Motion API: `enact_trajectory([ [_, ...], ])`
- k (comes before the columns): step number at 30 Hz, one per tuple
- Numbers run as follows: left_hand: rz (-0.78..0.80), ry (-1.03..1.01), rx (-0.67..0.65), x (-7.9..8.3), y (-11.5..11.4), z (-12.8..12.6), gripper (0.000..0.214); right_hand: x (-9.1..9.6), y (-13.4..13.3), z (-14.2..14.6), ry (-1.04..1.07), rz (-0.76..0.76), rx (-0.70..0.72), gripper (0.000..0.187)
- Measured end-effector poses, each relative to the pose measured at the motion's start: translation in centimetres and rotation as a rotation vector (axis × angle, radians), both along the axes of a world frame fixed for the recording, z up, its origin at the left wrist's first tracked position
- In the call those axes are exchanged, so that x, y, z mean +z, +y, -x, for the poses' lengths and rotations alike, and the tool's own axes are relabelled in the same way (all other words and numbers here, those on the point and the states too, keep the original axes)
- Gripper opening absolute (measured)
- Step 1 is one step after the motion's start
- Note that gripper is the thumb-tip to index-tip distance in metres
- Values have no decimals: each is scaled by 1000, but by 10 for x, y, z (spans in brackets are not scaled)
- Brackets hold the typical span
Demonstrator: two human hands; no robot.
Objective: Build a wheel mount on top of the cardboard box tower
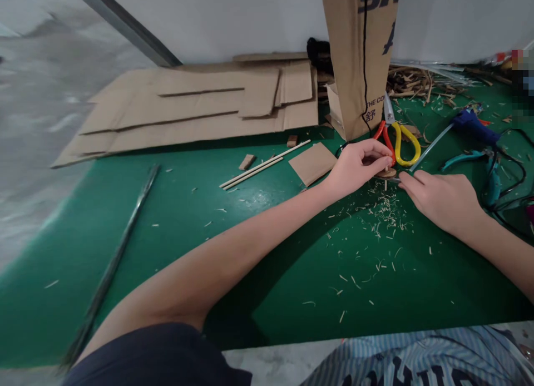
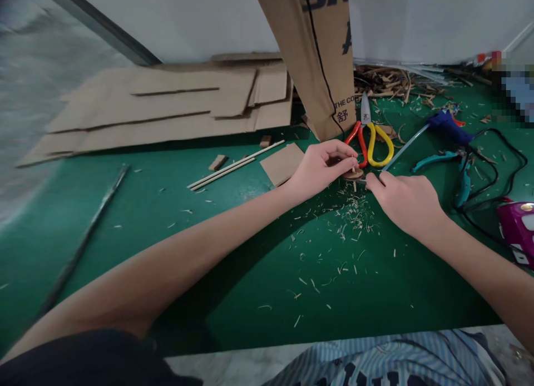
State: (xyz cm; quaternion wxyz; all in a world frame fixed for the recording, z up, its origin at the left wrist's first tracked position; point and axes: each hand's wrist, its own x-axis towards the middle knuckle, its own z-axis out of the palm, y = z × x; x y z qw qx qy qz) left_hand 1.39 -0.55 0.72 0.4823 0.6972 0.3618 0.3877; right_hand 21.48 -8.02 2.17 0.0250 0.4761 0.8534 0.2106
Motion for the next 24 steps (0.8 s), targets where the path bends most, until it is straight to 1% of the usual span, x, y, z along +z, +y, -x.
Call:
enact_trajectory([
  [3,-13,-1,9,-2,1,0,9,1,-4,3,-19,26,13,32],
  [8,-46,13,20,-3,2,0,7,7,-11,7,-75,108,28,40],
  [10,-51,28,30,-2,2,0,6,7,-10,6,-67,89,45,35],
  [12,-54,28,27,-1,2,0,5,6,-7,4,-41,28,57,31],
  [15,-46,25,16,0,2,0,6,2,-1,1,-8,-27,46,32],
  [19,-22,18,21,-2,3,0,6,1,1,-1,15,16,30,36],
  [24,-27,0,9,-5,3,-1,8,3,-8,1,-17,55,14,34],
])
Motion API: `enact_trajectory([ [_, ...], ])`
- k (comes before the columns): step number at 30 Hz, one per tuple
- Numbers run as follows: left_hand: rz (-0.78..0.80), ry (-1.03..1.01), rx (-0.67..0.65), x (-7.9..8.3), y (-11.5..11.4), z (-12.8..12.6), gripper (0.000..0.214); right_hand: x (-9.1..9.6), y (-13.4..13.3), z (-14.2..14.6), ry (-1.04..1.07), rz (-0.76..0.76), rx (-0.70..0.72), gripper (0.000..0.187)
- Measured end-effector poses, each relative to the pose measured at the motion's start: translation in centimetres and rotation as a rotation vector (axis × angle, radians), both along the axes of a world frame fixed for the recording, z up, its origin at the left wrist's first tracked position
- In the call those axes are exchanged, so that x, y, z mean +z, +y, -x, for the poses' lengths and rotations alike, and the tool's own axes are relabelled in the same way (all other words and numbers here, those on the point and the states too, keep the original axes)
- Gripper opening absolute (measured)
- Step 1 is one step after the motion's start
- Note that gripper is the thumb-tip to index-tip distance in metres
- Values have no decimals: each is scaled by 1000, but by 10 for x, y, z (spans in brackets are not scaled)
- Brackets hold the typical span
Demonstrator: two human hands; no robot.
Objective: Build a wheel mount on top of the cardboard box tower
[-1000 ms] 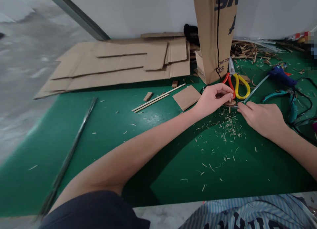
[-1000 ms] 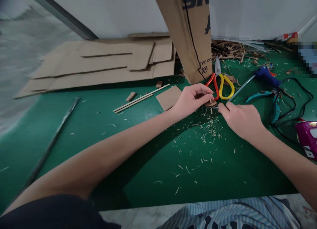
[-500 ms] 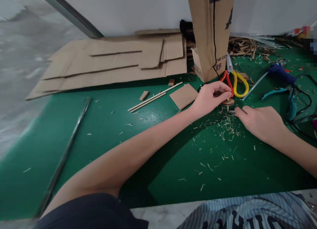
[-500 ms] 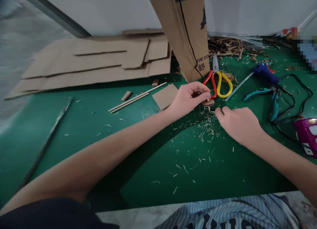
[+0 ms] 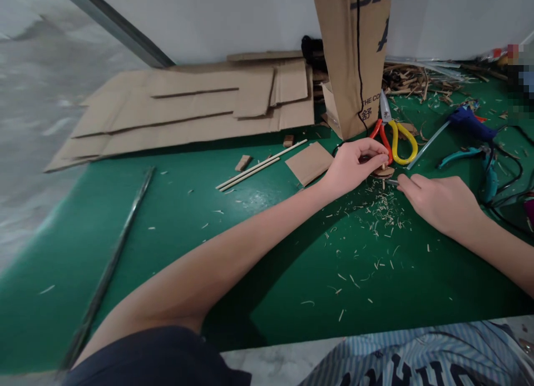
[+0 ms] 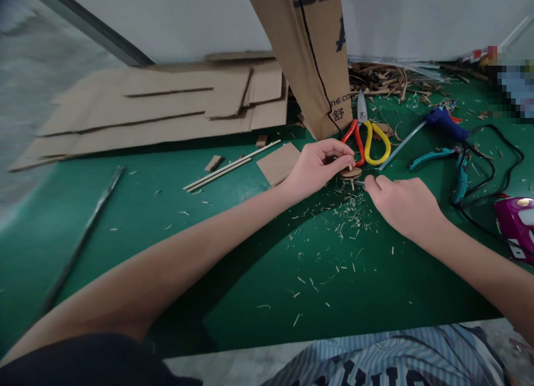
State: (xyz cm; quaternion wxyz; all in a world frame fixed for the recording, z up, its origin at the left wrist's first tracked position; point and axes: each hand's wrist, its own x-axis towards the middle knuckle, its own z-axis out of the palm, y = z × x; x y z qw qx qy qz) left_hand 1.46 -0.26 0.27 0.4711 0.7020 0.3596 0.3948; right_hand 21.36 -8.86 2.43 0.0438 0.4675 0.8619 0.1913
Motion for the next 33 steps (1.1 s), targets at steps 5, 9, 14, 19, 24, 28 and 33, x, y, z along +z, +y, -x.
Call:
enact_trajectory([
  [5,-28,17,9,1,-1,1,9,-3,-6,0,-41,15,38,35],
  [9,-10,29,8,3,-1,1,9,-5,1,-4,8,-73,26,31],
  [14,32,10,-9,1,0,0,9,-3,11,-3,24,-64,-18,37],
  [19,50,-45,-21,-4,1,0,9,-4,5,0,3,21,-23,35],
  [24,23,-30,0,-3,1,0,10,-2,-3,1,-33,38,22,32],
  [28,18,-17,6,-1,0,0,9,-5,2,0,-4,-37,13,29],
  [33,35,-27,7,0,1,0,8,-2,4,5,-8,-19,-51,29],
])
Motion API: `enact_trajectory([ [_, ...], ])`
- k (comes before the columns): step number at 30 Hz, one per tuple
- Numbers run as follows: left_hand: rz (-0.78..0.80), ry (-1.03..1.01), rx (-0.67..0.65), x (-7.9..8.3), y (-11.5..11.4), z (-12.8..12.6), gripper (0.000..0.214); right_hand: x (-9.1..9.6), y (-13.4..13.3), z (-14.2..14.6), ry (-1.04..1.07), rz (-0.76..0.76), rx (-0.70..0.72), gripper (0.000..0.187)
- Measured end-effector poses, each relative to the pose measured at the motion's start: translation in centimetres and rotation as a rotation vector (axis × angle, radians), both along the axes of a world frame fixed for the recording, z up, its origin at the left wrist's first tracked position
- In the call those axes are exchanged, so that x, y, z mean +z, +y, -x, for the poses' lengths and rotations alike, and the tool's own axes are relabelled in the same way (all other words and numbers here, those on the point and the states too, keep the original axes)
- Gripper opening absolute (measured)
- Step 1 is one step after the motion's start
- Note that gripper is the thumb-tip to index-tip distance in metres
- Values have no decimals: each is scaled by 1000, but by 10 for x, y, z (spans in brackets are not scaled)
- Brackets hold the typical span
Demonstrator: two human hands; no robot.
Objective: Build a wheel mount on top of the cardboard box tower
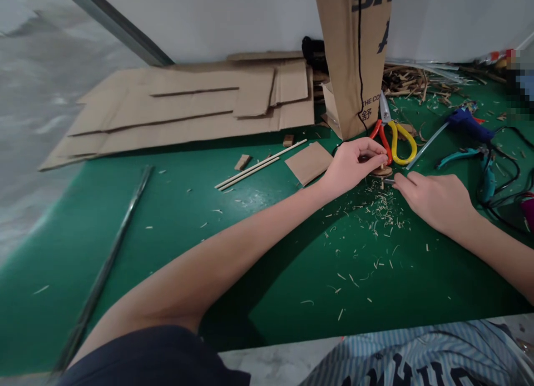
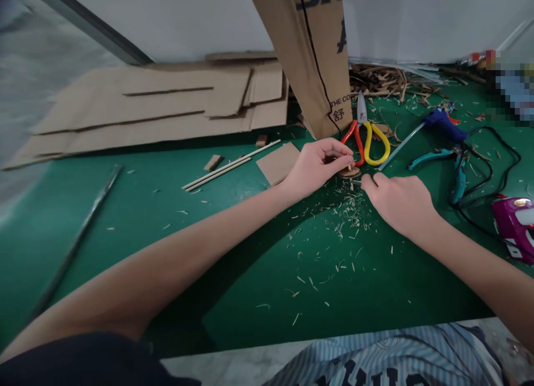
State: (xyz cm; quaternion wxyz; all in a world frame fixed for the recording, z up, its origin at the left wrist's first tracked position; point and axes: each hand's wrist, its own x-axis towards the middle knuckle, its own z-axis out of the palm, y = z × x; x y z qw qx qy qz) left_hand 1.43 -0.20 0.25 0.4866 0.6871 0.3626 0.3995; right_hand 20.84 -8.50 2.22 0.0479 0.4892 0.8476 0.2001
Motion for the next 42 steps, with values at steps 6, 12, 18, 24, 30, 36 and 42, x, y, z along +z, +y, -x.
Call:
enact_trajectory([
  [6,-6,25,8,-1,0,1,8,14,-10,11,-72,179,-23,39],
  [12,-22,42,40,-1,0,1,4,9,-15,3,-79,164,-17,39],
  [18,-24,44,54,-1,0,0,3,-2,-6,-7,29,82,7,37],
  [24,-11,47,110,0,0,-1,3,-8,16,-25,202,150,67,45],
  [30,-2,67,117,2,-2,0,3,-12,20,-21,236,100,22,49],
  [36,4,69,120,2,-1,-1,3,-3,19,-3,136,69,-22,51],
  [42,-21,81,130,1,-1,-1,2,-2,13,-2,56,122,10,43],
])
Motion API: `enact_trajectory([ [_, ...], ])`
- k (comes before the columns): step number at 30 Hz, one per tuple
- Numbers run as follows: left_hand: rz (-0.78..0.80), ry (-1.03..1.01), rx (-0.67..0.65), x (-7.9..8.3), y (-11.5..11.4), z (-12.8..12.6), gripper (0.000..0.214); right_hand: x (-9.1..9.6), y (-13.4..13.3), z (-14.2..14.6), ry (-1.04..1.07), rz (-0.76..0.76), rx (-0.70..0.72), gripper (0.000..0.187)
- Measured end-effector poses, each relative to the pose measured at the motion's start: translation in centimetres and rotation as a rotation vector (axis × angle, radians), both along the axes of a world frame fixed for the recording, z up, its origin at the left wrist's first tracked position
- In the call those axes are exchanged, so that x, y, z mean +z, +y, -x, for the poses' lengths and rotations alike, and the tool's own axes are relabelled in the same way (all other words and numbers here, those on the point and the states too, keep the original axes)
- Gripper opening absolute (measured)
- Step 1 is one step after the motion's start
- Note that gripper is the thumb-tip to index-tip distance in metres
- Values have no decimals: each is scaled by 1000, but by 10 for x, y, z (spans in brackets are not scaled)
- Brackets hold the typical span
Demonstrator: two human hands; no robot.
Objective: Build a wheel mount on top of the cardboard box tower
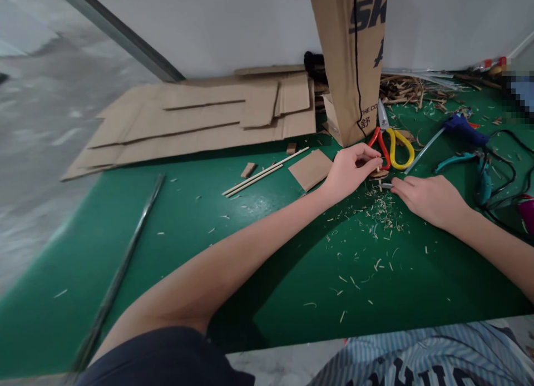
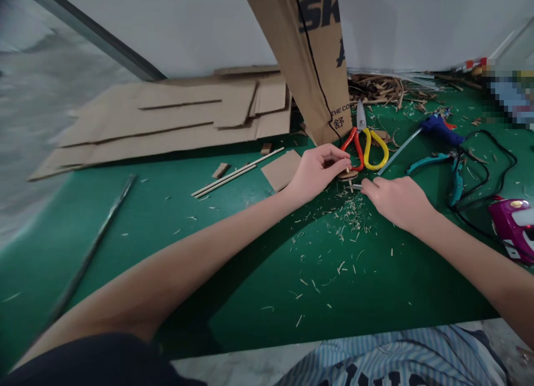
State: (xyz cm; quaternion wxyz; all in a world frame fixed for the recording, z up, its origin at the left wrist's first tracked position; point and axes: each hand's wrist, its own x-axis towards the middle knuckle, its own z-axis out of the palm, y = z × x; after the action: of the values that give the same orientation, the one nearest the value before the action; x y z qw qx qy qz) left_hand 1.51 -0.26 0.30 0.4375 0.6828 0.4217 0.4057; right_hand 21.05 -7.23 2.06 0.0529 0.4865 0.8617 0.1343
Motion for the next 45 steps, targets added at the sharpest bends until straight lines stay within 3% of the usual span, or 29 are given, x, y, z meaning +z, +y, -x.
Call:
enact_trajectory([
  [5,-15,12,-6,-1,0,0,2,-3,-7,-5,-33,-25,88,32],
  [12,16,-15,-25,1,-1,1,3,1,-2,-5,-7,-126,32,36],
  [21,4,3,-17,1,-1,1,3,3,-14,-4,-85,-22,85,32],
  [28,5,-16,-33,0,-1,1,4,1,-7,-1,-34,-93,9,33],
  [34,-3,4,-25,-1,0,1,3,0,-13,-3,-69,-53,84,31],
  [40,7,-22,-32,-2,0,1,4,3,-6,-1,-58,-95,19,32],
  [45,-12,0,-29,-2,1,1,4,0,-11,-1,-77,-79,85,31],
])
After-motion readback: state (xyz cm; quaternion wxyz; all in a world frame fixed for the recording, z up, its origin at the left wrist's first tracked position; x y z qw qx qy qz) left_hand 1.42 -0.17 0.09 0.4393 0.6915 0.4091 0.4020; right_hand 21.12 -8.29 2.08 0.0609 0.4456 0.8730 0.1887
